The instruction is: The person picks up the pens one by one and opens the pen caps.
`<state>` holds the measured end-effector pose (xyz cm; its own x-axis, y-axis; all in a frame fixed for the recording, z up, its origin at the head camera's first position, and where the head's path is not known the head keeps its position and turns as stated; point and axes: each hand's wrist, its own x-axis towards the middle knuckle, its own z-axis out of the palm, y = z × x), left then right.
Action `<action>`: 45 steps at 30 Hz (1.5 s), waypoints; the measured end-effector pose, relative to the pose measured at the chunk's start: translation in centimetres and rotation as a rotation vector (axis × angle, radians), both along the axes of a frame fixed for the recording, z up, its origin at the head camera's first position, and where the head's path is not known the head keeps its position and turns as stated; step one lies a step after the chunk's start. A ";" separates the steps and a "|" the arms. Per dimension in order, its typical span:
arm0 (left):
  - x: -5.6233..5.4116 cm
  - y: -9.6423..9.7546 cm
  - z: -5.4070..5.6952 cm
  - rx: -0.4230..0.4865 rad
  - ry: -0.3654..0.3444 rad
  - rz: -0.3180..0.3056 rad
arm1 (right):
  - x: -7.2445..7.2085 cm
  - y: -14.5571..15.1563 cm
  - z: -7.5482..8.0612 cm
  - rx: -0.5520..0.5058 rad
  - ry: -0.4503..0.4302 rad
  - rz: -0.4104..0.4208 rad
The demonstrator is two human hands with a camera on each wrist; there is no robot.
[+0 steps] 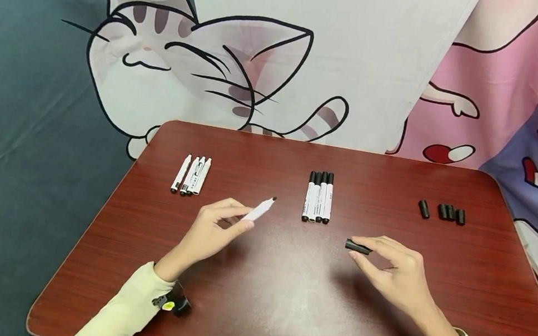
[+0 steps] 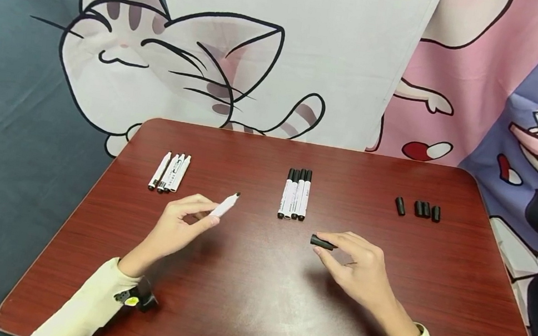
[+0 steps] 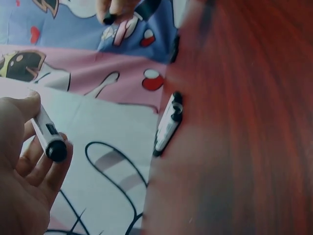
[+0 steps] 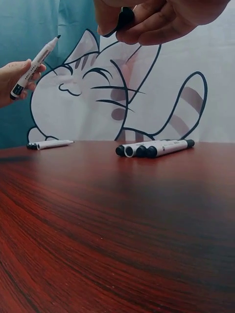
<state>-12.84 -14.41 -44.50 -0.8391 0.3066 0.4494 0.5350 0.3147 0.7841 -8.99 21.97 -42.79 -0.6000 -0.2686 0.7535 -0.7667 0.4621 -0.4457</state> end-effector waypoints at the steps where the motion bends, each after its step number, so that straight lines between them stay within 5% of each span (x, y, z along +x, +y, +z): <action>1: -0.2 -0.3 0.1 -0.005 -0.001 0.020 | 0.0 0.0 -0.1 -0.003 -0.002 0.000; 19: -4.8 -7.8 1.8 0.072 -0.114 0.300 | -0.3 1.3 -2.3 0.003 -0.032 -0.029; 28: -5.5 -10.6 4.3 -0.051 -0.131 0.427 | -0.1 1.4 -2.5 0.013 -0.045 -0.039; 37: -9.0 -16.0 -0.6 -0.097 -0.229 0.547 | 0.1 1.1 -2.3 0.000 -0.055 -0.039; 45: -10.0 -18.1 -2.4 -0.192 -0.311 0.608 | 0.8 0.1 -0.7 -0.017 -0.072 -0.044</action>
